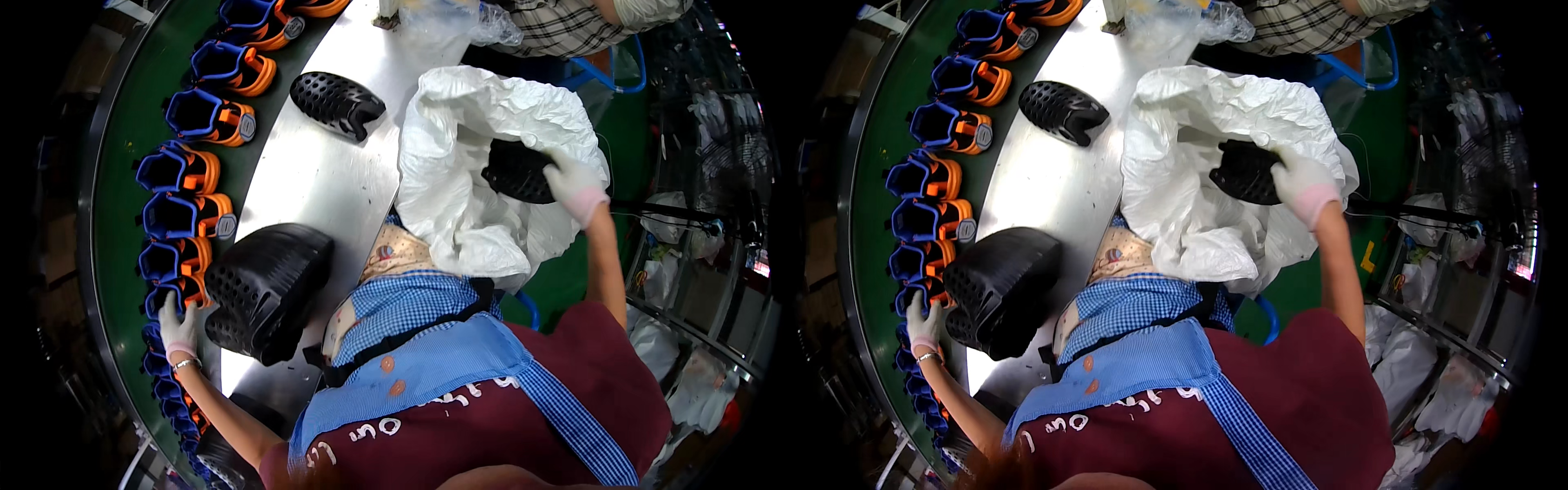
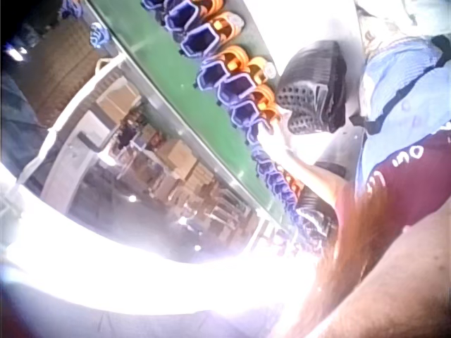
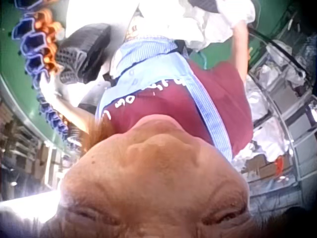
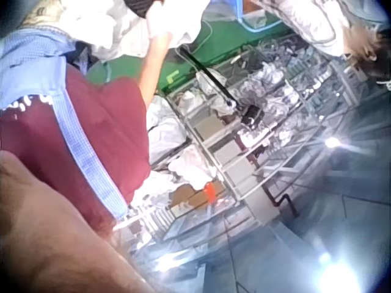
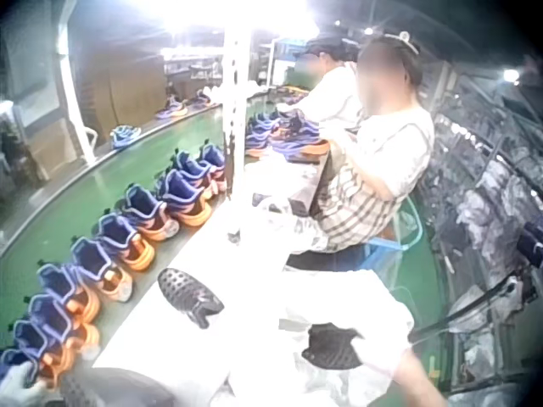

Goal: The person inserts black plastic insoles into blue and orange sneakers on a factory assembly line. The person picks up an insole from a stack, places it into a shoe, and then moves the shoe down the line. This process is repeated continuously for multiple pairs of shoes.

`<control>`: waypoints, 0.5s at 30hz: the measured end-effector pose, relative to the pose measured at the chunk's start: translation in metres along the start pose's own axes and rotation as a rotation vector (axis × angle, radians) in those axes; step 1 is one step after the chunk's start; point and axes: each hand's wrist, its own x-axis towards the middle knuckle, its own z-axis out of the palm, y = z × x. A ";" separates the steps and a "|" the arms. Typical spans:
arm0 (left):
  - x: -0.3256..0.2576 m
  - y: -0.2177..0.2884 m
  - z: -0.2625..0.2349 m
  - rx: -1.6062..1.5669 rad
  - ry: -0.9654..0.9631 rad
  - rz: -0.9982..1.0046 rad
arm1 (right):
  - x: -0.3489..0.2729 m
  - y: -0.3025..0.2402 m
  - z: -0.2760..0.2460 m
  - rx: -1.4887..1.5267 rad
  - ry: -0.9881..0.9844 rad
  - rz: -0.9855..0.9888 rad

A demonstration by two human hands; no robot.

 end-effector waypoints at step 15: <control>-0.091 0.409 -0.051 -0.404 0.388 0.960 | -0.044 -0.157 -0.025 0.721 -0.246 -0.535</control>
